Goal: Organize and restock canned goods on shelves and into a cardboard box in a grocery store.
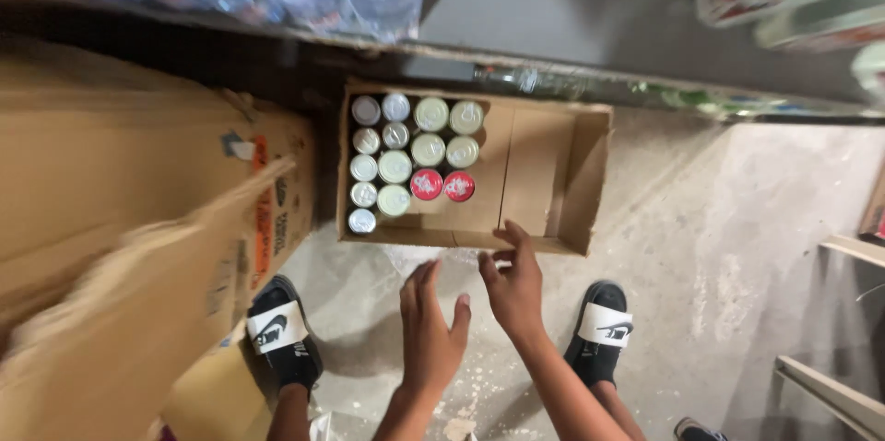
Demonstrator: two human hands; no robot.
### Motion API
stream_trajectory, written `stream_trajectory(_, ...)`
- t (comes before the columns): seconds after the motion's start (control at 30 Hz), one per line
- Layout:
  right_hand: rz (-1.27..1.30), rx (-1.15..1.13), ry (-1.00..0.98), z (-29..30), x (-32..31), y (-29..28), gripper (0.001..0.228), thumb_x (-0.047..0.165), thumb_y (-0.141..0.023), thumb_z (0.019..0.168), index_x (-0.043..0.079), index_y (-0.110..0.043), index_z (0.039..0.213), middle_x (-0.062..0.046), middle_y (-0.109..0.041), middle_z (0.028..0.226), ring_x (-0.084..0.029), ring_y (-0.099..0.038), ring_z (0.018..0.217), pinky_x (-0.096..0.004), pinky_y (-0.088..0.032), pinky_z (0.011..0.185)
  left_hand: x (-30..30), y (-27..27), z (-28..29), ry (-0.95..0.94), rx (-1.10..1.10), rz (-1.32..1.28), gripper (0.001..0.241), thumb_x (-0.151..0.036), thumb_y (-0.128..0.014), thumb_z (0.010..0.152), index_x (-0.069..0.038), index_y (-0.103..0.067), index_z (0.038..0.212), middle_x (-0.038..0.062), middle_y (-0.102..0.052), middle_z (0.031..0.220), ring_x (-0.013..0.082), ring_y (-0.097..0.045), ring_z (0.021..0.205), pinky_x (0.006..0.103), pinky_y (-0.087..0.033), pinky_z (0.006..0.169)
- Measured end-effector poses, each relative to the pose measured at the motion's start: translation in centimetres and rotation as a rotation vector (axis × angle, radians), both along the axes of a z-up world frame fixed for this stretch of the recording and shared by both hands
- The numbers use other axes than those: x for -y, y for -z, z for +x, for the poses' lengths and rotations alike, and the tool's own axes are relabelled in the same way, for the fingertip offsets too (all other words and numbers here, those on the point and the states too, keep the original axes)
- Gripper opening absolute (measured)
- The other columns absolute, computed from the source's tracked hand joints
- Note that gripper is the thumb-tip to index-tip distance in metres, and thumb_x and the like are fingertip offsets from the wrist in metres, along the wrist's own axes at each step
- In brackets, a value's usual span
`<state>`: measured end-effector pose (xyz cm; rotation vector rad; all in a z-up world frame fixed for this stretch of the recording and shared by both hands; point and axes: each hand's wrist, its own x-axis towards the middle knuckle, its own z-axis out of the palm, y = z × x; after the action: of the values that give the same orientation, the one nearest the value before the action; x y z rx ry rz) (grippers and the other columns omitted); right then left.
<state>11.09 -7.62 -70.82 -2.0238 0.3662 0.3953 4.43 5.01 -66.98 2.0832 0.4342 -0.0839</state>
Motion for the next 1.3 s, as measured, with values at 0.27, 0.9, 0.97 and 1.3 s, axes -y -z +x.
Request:
stream_trajectory(0.27, 0.066, 0.074, 0.064, -0.2, 0.2, -15.3, 0.058, 0.005, -0.073, 0.087, 0.005, -0.050, 0.140, -0.007, -0.068, 0.127, -0.013, -0.066, 0.088, -0.027, -0.055, 0.071, -0.4, -13.3, 1.2, -0.030, 0.130, -0.011, 0.059, -0.014, -0.072, 0.087, 0.001, -0.047, 0.139, 0.024, -0.049, 0.143, 0.0449, -0.044, 0.131, 0.0518, -0.038, 0.109)
stream_trajectory(0.9, 0.386, 0.444, 0.156, 3.5, 2.1, -40.3, 0.062, -0.003, -0.073, 0.082, 0.007, -0.051, 0.140, -0.008, -0.068, 0.130, -0.008, -0.066, 0.084, -0.023, -0.055, 0.072, -0.1, -31.4, 7.1, -0.125, 0.787, 0.184, 0.064, -0.026, -0.082, 0.071, -0.004, -0.062, 0.128, 0.018, -0.064, 0.128, 0.0349, -0.058, 0.119, 0.0457, -0.043, 0.102)
stream_trajectory(0.97, 0.487, 0.557, 0.137, 4.9, 3.0, -38.3, 0.065, -0.003, -0.074, 0.081, 0.006, -0.050, 0.141, -0.010, -0.069, 0.128, -0.009, -0.066, 0.082, -0.023, -0.055, 0.074, -0.4, -28.3, 9.7, -0.109, 0.912, 0.254, 0.066, -0.033, -0.083, 0.070, -0.006, -0.064, 0.127, 0.015, -0.066, 0.125, 0.0328, -0.060, 0.115, 0.0452, -0.043, 0.101)
stream_trajectory(1.3, 0.546, 0.737, 0.189, 7.8, 4.3, -47.0, 0.063, 0.000, -0.076, 0.080, 0.005, -0.054, 0.139, -0.013, -0.074, 0.124, -0.009, -0.068, 0.079, -0.024, -0.055, 0.074, 0.5, -38.1, 14.2, -0.101, 0.991, 0.230, 0.063, -0.040, -0.082, 0.071, -0.006, -0.066, 0.122, 0.013, -0.069, 0.121, 0.0300, -0.063, 0.115, 0.0437, -0.046, 0.099)
